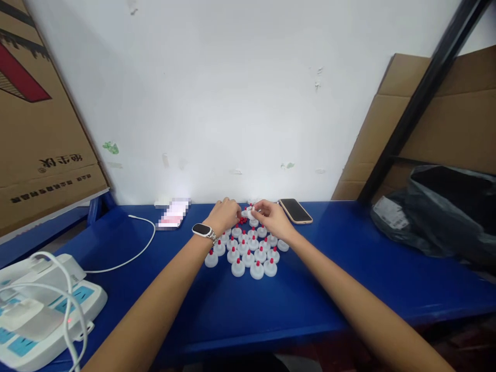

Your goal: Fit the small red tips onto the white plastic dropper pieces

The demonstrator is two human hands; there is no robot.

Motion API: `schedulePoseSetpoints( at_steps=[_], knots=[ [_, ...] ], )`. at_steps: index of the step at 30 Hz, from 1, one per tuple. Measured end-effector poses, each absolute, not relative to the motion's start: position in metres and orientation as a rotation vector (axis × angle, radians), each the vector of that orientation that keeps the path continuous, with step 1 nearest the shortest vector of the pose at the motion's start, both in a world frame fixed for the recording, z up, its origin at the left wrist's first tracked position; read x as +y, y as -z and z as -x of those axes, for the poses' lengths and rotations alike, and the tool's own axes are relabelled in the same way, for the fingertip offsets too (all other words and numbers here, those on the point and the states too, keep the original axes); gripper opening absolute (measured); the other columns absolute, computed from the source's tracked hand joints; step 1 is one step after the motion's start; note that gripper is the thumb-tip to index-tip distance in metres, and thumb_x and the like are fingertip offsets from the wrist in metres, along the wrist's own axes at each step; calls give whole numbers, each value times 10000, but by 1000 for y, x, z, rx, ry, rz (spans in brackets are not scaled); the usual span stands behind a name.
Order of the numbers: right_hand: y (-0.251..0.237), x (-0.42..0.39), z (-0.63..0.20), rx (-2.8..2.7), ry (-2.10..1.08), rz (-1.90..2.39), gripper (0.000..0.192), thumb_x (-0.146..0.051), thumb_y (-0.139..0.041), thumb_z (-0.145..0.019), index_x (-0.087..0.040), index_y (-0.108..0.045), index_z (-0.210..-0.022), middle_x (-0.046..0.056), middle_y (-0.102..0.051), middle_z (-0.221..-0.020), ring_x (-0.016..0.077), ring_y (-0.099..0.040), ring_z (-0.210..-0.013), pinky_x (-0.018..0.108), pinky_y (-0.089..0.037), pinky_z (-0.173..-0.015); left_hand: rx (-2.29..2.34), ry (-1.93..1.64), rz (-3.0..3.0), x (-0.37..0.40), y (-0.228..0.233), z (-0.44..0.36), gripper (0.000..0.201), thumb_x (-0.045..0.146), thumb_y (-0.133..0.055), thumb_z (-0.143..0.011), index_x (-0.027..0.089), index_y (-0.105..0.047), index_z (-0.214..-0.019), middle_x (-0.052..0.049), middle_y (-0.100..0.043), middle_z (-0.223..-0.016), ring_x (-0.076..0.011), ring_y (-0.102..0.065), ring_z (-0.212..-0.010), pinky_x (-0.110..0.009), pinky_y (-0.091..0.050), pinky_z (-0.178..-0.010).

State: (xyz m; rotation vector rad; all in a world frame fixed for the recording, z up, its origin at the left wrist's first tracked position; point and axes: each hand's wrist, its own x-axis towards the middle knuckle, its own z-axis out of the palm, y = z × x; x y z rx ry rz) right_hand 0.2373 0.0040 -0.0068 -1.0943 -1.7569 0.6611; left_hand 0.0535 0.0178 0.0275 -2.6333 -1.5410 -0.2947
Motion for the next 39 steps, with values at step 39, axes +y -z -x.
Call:
schedulePoseSetpoints(
  at_steps=[39],
  knots=[
    [5, -33, -215, -1496, -934, 892, 380, -625, -400, -925, -255, -424, -844, 24, -526, -936, 163, -544, -863, 311, -534, -783, -1482, 2368, 3015, -27, -2, -53, 266, 407, -726, -810, 170, -642, -896, -29, -687, -861, -140, -630, -811, -271, -492, -760]
  ],
)
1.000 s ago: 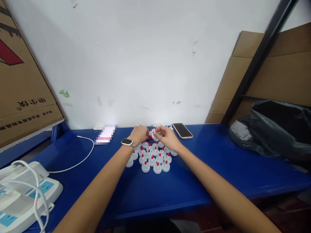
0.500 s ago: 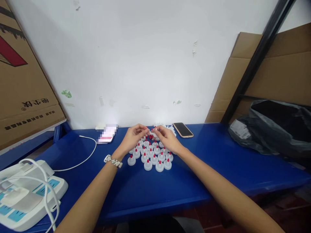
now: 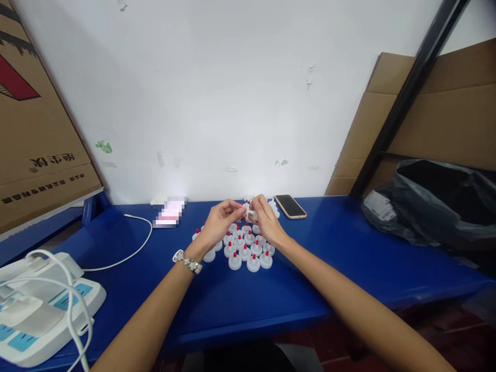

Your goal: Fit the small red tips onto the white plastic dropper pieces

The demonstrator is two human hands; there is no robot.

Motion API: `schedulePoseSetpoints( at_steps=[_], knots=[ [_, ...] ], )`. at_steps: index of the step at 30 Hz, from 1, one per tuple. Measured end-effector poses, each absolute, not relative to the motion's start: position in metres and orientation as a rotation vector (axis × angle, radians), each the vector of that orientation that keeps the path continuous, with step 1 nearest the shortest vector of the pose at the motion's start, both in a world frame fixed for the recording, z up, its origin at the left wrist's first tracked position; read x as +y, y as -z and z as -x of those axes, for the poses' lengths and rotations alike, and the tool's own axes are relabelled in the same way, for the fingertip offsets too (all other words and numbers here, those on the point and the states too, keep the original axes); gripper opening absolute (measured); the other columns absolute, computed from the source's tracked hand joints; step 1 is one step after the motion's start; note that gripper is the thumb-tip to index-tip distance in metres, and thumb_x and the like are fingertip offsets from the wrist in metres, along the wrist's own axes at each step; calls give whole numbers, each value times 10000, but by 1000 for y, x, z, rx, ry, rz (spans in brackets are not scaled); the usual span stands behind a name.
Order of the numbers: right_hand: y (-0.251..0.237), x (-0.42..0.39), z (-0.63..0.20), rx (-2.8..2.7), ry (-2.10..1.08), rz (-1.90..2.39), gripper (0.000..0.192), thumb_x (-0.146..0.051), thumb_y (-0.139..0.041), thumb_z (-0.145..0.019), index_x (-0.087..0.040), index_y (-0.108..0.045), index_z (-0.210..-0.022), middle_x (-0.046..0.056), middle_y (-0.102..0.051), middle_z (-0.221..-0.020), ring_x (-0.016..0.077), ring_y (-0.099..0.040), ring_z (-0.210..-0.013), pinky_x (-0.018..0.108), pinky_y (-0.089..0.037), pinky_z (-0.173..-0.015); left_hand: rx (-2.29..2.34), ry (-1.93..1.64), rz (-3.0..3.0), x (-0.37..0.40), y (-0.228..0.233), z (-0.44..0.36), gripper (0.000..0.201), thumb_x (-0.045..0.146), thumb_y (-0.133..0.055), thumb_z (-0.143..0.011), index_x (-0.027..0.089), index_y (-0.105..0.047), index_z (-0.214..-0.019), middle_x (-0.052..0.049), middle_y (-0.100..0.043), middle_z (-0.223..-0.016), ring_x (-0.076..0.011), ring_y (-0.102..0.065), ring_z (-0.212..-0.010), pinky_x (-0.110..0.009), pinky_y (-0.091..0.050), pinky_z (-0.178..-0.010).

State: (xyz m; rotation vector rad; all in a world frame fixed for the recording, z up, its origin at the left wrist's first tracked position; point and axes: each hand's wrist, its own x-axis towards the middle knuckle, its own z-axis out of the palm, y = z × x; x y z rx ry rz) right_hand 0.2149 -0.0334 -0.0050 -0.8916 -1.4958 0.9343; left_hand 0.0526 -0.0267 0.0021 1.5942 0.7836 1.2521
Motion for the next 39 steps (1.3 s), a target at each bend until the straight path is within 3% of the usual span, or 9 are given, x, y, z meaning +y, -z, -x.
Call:
schedulePoseSetpoints(
  at_steps=[16, 28, 32, 39],
  knots=[
    [2, -36, -212, -1551, -833, 928, 406, -630, -313, -959, -249, -396, -844, 31, -493, -874, 154, -530, -787, 299, -552, -771, 771, -1304, -1637, -28, -7, -50, 260, 402, -754, -781, 164, -659, -827, -42, -715, -815, -160, -658, -788, -299, -518, -758],
    [3, -34, -210, -1541, -809, 937, 425, -618, -329, -963, -233, -434, -817, 8, -477, -805, 133, -504, -704, 262, -511, -678, 733, -1294, -1671, -28, -6, -48, 243, 376, -750, -791, 157, -647, -812, -51, -713, -821, -164, -661, -798, -302, -519, -760],
    [1, -34, -208, -1495, -929, 892, 433, -637, -362, -942, -232, -440, -811, -10, -454, -756, 110, -451, -590, 234, -432, -533, 763, -1267, -1652, -29, -8, -46, 264, 392, -760, -774, 162, -632, -798, -51, -715, -819, -173, -668, -807, -308, -522, -762],
    [0, -31, -205, -1385, -1233, 894, 455, -692, -355, -905, -247, -402, -824, -88, -269, -504, 81, -207, -394, 206, -181, -397, 738, -1262, -1739, -30, -7, -48, 241, 381, -741, -797, 160, -644, -788, -39, -688, -770, -155, -644, -728, -284, -502, -679]
  ],
)
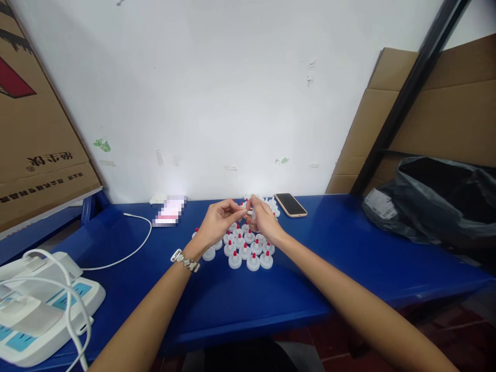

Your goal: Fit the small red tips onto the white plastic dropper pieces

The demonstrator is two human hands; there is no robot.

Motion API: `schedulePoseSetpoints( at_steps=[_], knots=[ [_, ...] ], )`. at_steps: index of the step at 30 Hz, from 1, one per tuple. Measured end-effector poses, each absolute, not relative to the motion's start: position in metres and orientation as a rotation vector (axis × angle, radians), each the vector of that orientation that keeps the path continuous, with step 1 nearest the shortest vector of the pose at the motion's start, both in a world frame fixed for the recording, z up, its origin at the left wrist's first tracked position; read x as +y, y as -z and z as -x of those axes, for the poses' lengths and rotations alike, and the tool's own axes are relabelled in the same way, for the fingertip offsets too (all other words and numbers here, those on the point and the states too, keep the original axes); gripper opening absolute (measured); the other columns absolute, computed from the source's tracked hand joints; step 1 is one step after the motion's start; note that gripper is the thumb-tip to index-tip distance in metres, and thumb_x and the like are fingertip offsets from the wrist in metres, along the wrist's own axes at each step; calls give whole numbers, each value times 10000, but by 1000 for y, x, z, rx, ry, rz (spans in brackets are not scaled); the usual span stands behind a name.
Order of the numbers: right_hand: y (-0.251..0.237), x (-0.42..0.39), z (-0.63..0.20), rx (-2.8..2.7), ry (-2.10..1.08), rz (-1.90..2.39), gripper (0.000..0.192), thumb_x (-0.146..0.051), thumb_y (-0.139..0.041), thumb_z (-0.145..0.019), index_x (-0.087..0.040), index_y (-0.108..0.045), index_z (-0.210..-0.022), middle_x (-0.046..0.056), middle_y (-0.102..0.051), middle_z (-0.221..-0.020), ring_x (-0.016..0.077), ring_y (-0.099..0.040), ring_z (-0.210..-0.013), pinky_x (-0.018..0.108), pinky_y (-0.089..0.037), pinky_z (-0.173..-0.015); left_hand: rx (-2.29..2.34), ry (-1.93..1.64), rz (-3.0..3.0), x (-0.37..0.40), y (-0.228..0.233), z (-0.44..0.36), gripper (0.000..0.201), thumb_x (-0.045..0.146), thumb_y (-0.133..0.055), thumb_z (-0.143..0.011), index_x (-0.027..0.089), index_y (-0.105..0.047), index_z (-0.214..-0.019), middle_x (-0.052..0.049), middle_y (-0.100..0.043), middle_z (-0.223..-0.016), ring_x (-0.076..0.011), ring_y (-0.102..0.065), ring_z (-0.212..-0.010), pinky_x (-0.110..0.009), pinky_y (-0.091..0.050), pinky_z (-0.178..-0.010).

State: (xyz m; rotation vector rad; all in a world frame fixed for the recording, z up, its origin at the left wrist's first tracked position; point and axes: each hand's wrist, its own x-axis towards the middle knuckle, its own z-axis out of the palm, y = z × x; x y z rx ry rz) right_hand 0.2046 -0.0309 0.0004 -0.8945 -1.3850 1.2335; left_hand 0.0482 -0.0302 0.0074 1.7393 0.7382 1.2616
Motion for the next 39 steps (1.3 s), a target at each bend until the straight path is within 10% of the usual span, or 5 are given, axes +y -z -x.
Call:
schedulePoseSetpoints(
  at_steps=[14, 21, 26, 31, 39],
  knots=[
    [-7, -38, -198, -1431, -1175, 818, 471, -703, -383, -895, -242, -375, -799, -63, -397, -568, 79, -305, -415, 216, -231, -391, 692, -1291, -1606, -33, -14, -49, 292, 409, -787, -735, 154, -657, -794, -62, -733, -808, -185, -684, -771, -347, -547, -775],
    [-24, -36, -210, -1791, -1168, 804, 320, -536, -565, -866, -226, -482, -866, -12, -601, -745, 140, -567, -672, 250, -438, -560, 842, -1406, -1574, -18, -20, -29, 291, 422, -776, -746, 164, -707, -863, -52, -740, -838, -164, -659, -778, -308, -519, -783],
    [-20, 10, -220, -1871, -479, 1098, 216, -408, -685, -772, -206, -689, -848, 46, -607, -917, 191, -569, -911, 305, -451, -770, 973, -1457, -1678, -13, -16, -20, 322, 478, -694, -817, 163, -700, -888, -52, -726, -801, -161, -635, -741, -282, -490, -715],
    [-23, 71, -213, -1954, -472, 1329, 177, -306, -641, -780, -166, -716, -858, -10, -577, -629, 139, -542, -619, 264, -409, -613, 1197, -1351, -1990, -16, -11, -18, 311, 476, -611, -869, 183, -710, -835, -43, -720, -766, -179, -612, -674, -287, -445, -632],
    [-10, 133, -176, -2030, -351, 1502, 191, -148, -621, -716, -142, -748, -859, 87, -731, -846, 171, -641, -772, 250, -461, -705, 1504, -1110, -2416, -10, 3, -9, 227, 407, -556, -903, 246, -717, -908, -58, -709, -900, -249, -615, -900, -340, -437, -746]
  ],
)
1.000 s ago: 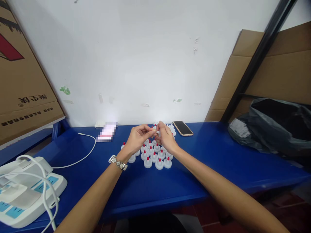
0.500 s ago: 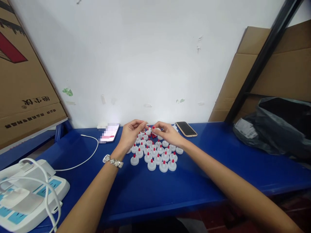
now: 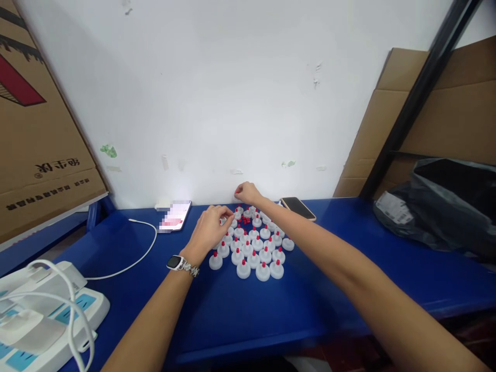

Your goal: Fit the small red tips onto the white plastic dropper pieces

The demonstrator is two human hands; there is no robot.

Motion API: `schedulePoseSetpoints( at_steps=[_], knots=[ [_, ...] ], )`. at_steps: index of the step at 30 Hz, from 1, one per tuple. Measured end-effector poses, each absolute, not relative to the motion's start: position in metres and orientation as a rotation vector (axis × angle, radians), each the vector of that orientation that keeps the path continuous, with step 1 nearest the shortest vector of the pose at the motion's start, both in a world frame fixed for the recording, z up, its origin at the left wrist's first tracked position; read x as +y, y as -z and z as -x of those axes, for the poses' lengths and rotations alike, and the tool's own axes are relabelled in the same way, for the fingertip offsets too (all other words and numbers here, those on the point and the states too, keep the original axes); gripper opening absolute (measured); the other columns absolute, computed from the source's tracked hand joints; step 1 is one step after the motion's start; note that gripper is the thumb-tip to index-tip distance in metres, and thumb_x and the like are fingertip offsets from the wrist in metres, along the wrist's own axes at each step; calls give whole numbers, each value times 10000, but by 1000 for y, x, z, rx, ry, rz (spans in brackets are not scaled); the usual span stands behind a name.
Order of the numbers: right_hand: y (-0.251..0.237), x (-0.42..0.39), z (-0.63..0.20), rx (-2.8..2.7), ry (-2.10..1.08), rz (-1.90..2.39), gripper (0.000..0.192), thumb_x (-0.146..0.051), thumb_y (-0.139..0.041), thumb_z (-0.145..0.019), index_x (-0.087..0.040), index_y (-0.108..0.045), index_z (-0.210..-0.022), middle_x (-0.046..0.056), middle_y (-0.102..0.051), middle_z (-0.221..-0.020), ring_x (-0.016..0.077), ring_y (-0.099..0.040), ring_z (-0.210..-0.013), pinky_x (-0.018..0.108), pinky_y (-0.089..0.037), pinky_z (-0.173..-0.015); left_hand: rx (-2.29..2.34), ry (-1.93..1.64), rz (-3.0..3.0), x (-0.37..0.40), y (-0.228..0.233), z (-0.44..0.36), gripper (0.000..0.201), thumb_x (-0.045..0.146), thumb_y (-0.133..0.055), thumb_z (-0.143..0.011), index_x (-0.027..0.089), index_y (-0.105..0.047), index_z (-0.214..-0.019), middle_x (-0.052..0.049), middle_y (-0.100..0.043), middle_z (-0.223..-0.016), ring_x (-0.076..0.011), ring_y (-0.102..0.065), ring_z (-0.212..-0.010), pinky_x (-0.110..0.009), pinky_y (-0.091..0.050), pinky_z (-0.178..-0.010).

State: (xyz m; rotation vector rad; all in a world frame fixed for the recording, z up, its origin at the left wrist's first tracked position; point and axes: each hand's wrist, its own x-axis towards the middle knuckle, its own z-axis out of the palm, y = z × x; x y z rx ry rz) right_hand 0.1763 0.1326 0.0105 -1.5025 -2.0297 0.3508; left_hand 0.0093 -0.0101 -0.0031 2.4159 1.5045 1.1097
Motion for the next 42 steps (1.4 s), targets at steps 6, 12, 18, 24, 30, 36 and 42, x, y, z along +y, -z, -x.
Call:
schedulePoseSetpoints(
  at_steps=[6, 12, 18, 24, 30, 36, 42],
  knots=[
    [2, 146, -164, -2124, -379, 1656, 139, -162, -671, -681, -154, -759, -788, 81, -741, -782, 209, -675, -786, 282, -487, -755, 1562, -962, -2515, -17, 0, -13, 219, 370, -509, -933, 259, -697, -926, -32, -703, -955, -248, -588, -956, -349, -414, -771],
    [-6, 138, -192, -2032, -247, 1684, 269, -322, -584, -824, -217, -737, -1019, 59, -743, -1032, 200, -663, -985, 277, -466, -865, 1557, -935, -2519, -18, -2, -16, 231, 372, -498, -935, 249, -692, -911, -35, -700, -941, -252, -586, -960, -352, -405, -776],
    [-2, 129, -245, -1909, -153, 1814, 273, -355, -570, -828, -202, -741, -976, 100, -740, -1029, 257, -655, -1013, 350, -446, -882, 1502, -965, -2483, -5, -6, -27, 255, 386, -496, -929, 234, -701, -923, -45, -717, -941, -253, -603, -941, -350, -417, -769],
    [8, 137, -248, -1917, -144, 1830, 236, -428, -658, -776, -227, -760, -847, 78, -753, -911, 263, -652, -995, 403, -371, -961, 1515, -917, -2580, 14, -13, -45, 244, 357, -511, -916, 227, -716, -888, -62, -721, -888, -261, -618, -885, -347, -407, -728],
    [13, 147, -230, -1890, -192, 1824, 93, -283, -705, -731, -211, -752, -766, 74, -750, -857, 235, -658, -938, 390, -329, -968, 1554, -944, -2537, 7, -8, -38, 260, 358, -493, -922, 219, -711, -941, -60, -722, -944, -256, -621, -918, -355, -428, -761],
    [-1, 120, -232, -1783, -220, 1731, 179, -336, -594, -817, -231, -727, -875, 35, -729, -850, 214, -639, -924, 378, -367, -930, 1543, -920, -2546, -7, -9, -25, 235, 346, -489, -925, 236, -697, -915, -42, -712, -979, -250, -604, -971, -363, -432, -801],
    [-19, 46, -240, -1698, -272, 1218, 151, -328, -565, -822, -197, -618, -875, 32, -690, -941, 149, -605, -726, 285, -444, -709, 1531, -723, -2712, -8, -20, -31, 253, 319, -471, -933, 230, -704, -892, -64, -692, -944, -265, -595, -962, -379, -418, -807]
  ],
)
